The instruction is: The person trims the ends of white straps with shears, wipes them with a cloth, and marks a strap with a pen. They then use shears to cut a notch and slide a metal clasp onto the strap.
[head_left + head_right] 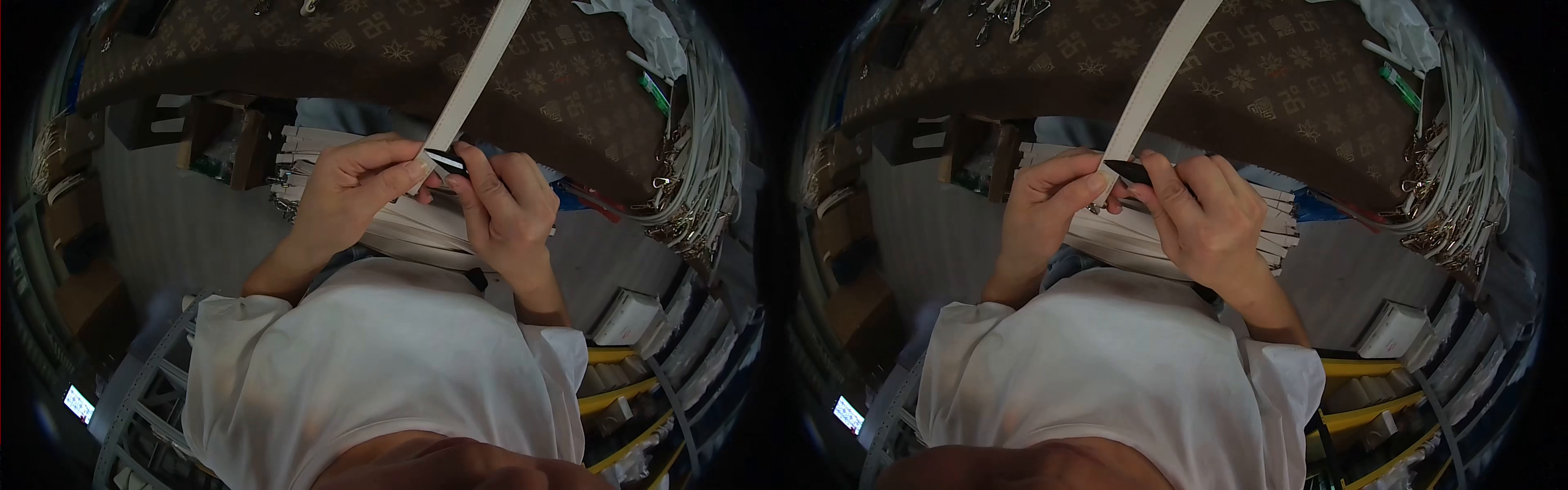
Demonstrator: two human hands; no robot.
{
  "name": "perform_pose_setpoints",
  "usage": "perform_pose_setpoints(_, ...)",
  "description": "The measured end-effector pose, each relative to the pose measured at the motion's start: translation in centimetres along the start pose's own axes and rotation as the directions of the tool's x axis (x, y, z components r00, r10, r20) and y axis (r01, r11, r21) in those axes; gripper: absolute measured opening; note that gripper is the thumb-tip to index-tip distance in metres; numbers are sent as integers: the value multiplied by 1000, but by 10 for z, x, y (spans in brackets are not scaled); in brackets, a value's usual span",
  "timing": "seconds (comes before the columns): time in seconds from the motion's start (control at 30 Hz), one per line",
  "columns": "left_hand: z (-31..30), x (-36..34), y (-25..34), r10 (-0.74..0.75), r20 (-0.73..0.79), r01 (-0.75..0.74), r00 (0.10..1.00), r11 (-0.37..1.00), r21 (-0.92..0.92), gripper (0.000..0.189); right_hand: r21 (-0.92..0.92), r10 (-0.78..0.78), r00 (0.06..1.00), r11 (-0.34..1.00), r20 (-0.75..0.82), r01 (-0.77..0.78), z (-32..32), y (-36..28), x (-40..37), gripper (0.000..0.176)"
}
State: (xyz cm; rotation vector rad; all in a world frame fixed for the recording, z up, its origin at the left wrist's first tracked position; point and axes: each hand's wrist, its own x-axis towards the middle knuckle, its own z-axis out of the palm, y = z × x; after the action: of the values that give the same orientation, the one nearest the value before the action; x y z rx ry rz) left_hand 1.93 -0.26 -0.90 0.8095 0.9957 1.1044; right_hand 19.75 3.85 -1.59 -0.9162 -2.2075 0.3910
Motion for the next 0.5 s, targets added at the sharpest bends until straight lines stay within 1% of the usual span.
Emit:
perform_pose_setpoints(0.37, 2, 1, 0, 11, 10, -11, 1000, 1000, -12, 20, -52, -53, 997, 997, -54, 50, 4, 2, -3, 32)
perform_pose_setpoints(0.5, 2, 1, -2, 2, -10, -2, 1000, 1000, 8, 19, -80, -64, 996, 995, -68, 58, 5, 2, -4, 31)
